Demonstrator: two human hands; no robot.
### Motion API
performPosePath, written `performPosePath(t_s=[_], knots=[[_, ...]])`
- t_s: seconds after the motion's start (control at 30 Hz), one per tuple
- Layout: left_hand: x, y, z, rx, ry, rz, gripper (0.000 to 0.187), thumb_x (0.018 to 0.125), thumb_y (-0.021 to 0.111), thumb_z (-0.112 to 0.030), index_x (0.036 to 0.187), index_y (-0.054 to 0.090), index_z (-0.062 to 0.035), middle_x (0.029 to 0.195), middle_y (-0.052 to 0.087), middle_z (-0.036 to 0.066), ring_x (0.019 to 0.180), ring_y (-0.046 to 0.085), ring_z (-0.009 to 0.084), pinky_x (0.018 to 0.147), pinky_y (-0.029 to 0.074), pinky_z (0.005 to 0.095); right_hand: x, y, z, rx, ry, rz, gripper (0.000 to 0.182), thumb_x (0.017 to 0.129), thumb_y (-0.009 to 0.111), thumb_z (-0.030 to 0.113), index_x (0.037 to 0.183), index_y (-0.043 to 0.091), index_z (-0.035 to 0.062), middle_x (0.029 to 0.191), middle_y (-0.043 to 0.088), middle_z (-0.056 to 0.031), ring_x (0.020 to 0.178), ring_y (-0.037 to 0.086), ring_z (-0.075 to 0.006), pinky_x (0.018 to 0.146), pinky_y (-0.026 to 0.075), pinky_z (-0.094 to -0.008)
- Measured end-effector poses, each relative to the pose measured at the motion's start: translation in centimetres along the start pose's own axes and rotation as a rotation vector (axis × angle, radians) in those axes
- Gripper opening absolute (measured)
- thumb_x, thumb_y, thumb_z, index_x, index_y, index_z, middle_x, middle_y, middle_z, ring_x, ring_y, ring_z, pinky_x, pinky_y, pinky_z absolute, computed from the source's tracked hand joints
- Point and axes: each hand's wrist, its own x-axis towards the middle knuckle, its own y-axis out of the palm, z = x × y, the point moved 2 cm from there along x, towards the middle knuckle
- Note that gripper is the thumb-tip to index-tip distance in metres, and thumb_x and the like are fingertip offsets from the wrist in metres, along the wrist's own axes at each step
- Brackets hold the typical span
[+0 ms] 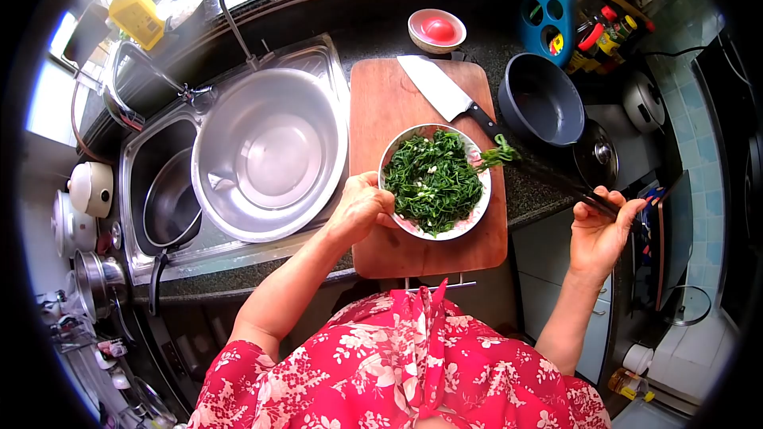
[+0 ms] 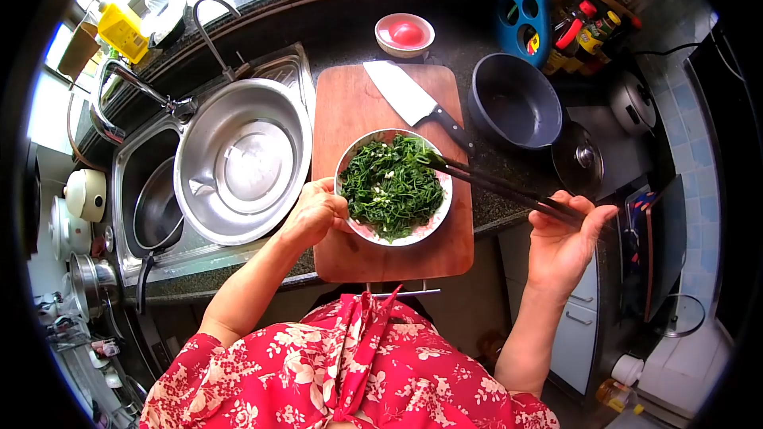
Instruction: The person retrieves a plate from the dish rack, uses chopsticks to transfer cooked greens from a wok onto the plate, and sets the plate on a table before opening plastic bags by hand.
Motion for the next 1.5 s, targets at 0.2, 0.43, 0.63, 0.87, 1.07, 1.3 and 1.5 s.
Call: performPosePath(t_s=[0.2,0.43,0.63,0.87,1.07,1.3,1.5], knots=[[0.0,-0.3,0.5,-0.014,0.028,0.003,0.028,0.06,0.045,0.014,0.087,0.05,0.0101,0.079,0.057,0.015,0.064,0.062,0.0255,0.053,0.057,0.0333,-0.5,-1.5,-1.6,-0.164,0.022,0.05,0.045,0.086,0.044,0.049,0.083,0.055,0.0057,0.081,0.058,-0.0125,0.069,0.06,-0.0242,0.055,0.052,-0.034],[0.2,-0.6,0.8,0.004,-0.005,-0.036,0.03,0.059,0.046,0.013,0.089,0.05,0.0091,0.08,0.057,0.013,0.065,0.062,0.0234,0.05,0.055,0.0303,-1.3,-3.5,-3.6,-0.393,-0.022,0.08,0.04,0.089,0.046,0.041,0.086,0.052,0.0019,0.083,0.057,-0.0158,0.07,0.061,-0.0245,0.056,0.055,-0.0338],[0.3,-0.9,0.9,0.023,-0.034,0.001,0.032,0.061,0.049,0.01,0.093,0.05,0.0076,0.08,0.058,0.013,0.065,0.062,0.0222,0.055,0.054,0.029,-1.6,-3.3,-3.7,-0.428,-0.013,0.16,0.042,0.087,0.05,0.042,0.088,0.053,0.0001,0.085,0.058,-0.0175,0.069,0.062,-0.0244,0.056,0.055,-0.0346],[0.4,-0.8,0.6,0.008,-0.066,0.022,0.03,0.059,0.049,0.01,0.089,0.053,0.0085,0.079,0.058,0.014,0.066,0.062,0.0236,0.056,0.055,0.0305,-1.2,-3.7,-4.0,-0.446,-0.039,0.169,0.042,0.086,0.05,0.042,0.085,0.054,0.0008,0.082,0.059,-0.0172,0.066,0.061,-0.0244,0.055,0.055,-0.0347],[0.9,-0.4,0.4,0.018,-0.107,-0.044,0.03,0.053,0.045,0.015,0.08,0.053,0.0059,0.068,0.052,0.01,0.05,0.052,0.0199,0.051,0.053,0.0344,0.0,-4.4,-3.0,-0.25,0.093,-0.085,0.044,0.086,0.046,0.048,0.079,0.054,0.0059,0.078,0.059,-0.0111,0.061,0.056,-0.0218,0.054,0.048,-0.0322],[-0.2,0.6,0.2,-0.022,-0.074,-0.097,0.027,0.05,0.043,0.015,0.073,0.053,0.0058,0.056,0.05,0.012,0.042,0.048,0.0198,0.041,0.041,0.028,1.3,-2.8,-1.2,0.039,0.17,-0.077,0.046,0.085,0.046,0.051,0.081,0.058,0.0062,0.08,0.06,-0.0114,0.061,0.057,-0.0232,0.054,0.051,-0.0348],[-0.9,-0.7,1.4,-0.002,-0.029,-0.048,0.029,0.051,0.046,0.016,0.076,0.055,0.0047,0.056,0.051,0.006,0.041,0.045,0.0126,0.039,0.033,0.0224,2.2,0.4,0.0,0.306,0.275,0.172,0.05,0.088,0.039,0.049,0.081,0.055,0.0023,0.072,0.054,-0.0125,0.06,0.053,-0.0225,0.044,0.046,-0.0326]])
